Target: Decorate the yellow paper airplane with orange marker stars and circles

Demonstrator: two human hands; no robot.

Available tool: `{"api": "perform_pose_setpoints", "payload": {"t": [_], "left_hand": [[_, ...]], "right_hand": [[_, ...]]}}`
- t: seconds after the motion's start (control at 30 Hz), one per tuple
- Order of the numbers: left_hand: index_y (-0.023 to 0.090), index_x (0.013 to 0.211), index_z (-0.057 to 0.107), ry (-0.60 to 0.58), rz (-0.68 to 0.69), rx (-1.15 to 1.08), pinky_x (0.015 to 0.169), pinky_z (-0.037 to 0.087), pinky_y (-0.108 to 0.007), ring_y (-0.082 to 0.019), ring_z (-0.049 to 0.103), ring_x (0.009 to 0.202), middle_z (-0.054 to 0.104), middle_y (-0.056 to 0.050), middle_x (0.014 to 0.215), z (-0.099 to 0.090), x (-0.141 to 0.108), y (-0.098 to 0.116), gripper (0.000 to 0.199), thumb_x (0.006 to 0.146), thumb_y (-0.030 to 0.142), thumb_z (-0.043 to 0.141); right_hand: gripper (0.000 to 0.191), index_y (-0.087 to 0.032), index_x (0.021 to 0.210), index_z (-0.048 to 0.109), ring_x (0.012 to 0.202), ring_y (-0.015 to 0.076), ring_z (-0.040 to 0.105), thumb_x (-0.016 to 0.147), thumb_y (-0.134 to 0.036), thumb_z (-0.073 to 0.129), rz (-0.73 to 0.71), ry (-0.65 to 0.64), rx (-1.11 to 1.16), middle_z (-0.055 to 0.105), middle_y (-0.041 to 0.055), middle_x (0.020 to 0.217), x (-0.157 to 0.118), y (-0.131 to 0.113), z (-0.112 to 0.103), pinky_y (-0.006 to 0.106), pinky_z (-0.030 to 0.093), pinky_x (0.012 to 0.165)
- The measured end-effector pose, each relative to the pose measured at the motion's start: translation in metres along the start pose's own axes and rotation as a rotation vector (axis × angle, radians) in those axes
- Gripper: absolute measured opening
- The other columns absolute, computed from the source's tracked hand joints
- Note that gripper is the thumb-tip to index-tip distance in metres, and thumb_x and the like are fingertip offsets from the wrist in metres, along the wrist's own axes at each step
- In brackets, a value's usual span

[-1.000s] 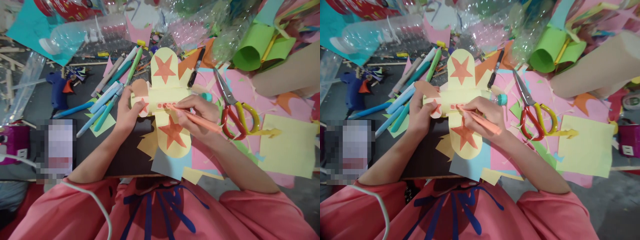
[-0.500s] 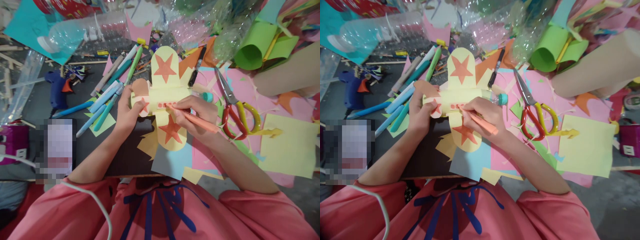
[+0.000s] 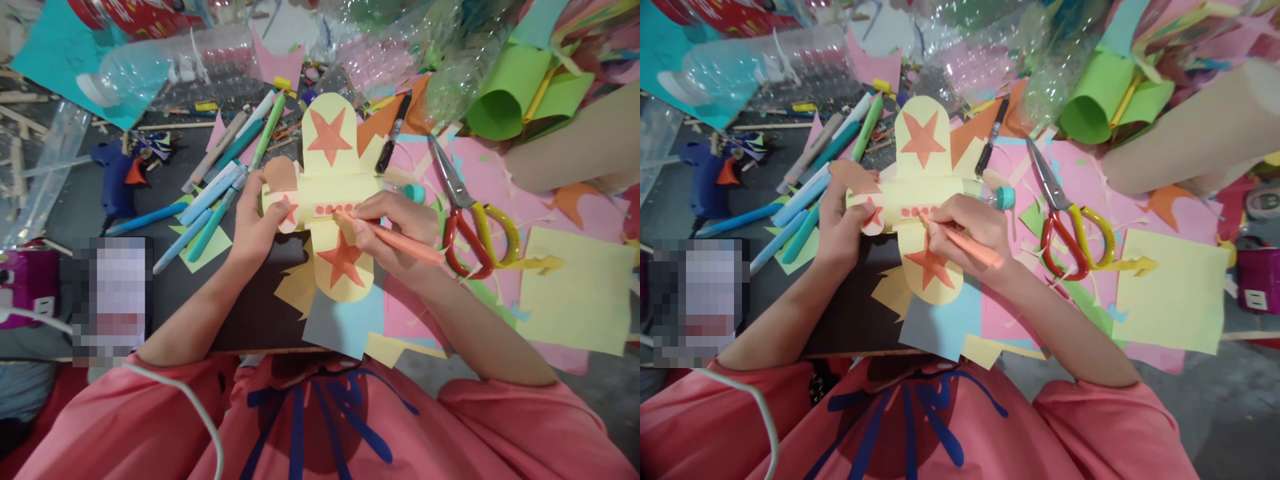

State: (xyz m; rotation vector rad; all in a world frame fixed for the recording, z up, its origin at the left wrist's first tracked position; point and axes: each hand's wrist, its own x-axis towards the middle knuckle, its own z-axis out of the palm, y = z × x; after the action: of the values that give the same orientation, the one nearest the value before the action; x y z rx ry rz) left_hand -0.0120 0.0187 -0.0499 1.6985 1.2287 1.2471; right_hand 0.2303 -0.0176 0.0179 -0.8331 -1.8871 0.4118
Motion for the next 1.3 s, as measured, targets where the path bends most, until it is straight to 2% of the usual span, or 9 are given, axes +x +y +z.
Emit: {"api": "perform_pose_setpoints", "payload": {"t": [0.1,0.27,0.4,0.77,0.93,1.03,1.13,1.3], "left_hand": [[0.029,0.107,0.067,0.009,-0.007,0.006,0.083,0.060,-0.043,-0.026,0.067,0.092,0.071,-0.003,0.101,0.001,0.000,0.000,0.036,0.088,0.059,0.070],[0.029,0.105,0.066,0.013,-0.007,0.034,0.079,0.060,-0.040,-0.025,0.068,0.089,0.071,-0.002,0.099,0.000,0.000,0.007,0.030,0.088,0.054,0.069],[0.027,0.104,0.065,0.007,-0.010,0.040,0.081,0.061,-0.041,-0.025,0.069,0.090,0.072,-0.002,0.098,0.000,0.001,0.011,0.028,0.089,0.051,0.069],[0.028,0.103,0.065,0.013,-0.014,0.047,0.082,0.061,-0.042,-0.026,0.070,0.090,0.073,-0.003,0.099,-0.001,0.001,0.012,0.026,0.089,0.050,0.068],[0.029,0.104,0.066,0.019,0.007,0.030,0.078,0.061,-0.042,-0.026,0.069,0.088,0.072,-0.003,0.097,-0.001,0.001,0.011,0.034,0.088,0.059,0.069],[0.030,0.104,0.066,0.024,0.004,0.028,0.080,0.061,-0.043,-0.027,0.068,0.089,0.072,-0.003,0.099,-0.001,0.001,0.010,0.038,0.087,0.063,0.069],[0.030,0.104,0.066,0.015,-0.004,0.022,0.082,0.061,-0.044,-0.027,0.068,0.092,0.072,-0.003,0.100,-0.001,0.001,0.007,0.039,0.087,0.064,0.069],[0.030,0.104,0.067,0.014,-0.007,0.036,0.081,0.060,-0.043,-0.027,0.068,0.092,0.072,-0.003,0.100,-0.002,0.001,0.006,0.038,0.086,0.064,0.070]], "right_hand": [[0.013,-0.027,0.093,0.063,0.062,0.0144,0.066,0.096,-0.015,0.063,0.013,0.015,0.045,0.069,-0.0020,0.074,0.000,-0.001,0.002,0.029,0.054,0.053],[0.014,-0.024,0.100,0.065,0.075,0.0159,0.076,0.095,-0.011,0.066,-0.076,0.050,0.005,0.078,0.0028,0.082,-0.001,-0.003,0.015,0.028,0.062,0.067],[0.013,-0.024,0.101,0.066,0.081,0.0165,0.079,0.096,-0.012,0.066,-0.042,0.056,0.015,0.081,0.0034,0.087,-0.002,-0.002,0.019,0.027,0.064,0.070],[0.011,-0.024,0.099,0.065,0.075,0.0148,0.075,0.099,-0.013,0.062,-0.037,-0.017,-0.036,0.077,0.0006,0.084,0.001,-0.005,0.011,0.029,0.062,0.067],[0.018,-0.027,0.096,0.063,0.068,0.0153,0.071,0.094,-0.009,0.064,-0.071,0.021,-0.021,0.074,0.0000,0.077,0.003,-0.003,0.010,0.029,0.060,0.061],[0.022,-0.028,0.095,0.062,0.065,0.0159,0.070,0.091,-0.007,0.065,-0.091,-0.005,-0.033,0.072,-0.0011,0.074,0.003,-0.002,0.010,0.030,0.059,0.059],[0.023,-0.029,0.096,0.062,0.063,0.0159,0.068,0.092,-0.006,0.064,-0.081,0.028,-0.005,0.071,-0.0021,0.072,0.003,-0.004,0.009,0.030,0.058,0.057],[0.027,-0.030,0.096,0.061,0.059,0.0166,0.068,0.090,-0.004,0.062,-0.106,0.047,-0.057,0.070,-0.0025,0.068,0.000,-0.003,0.020,0.030,0.058,0.055]]}}
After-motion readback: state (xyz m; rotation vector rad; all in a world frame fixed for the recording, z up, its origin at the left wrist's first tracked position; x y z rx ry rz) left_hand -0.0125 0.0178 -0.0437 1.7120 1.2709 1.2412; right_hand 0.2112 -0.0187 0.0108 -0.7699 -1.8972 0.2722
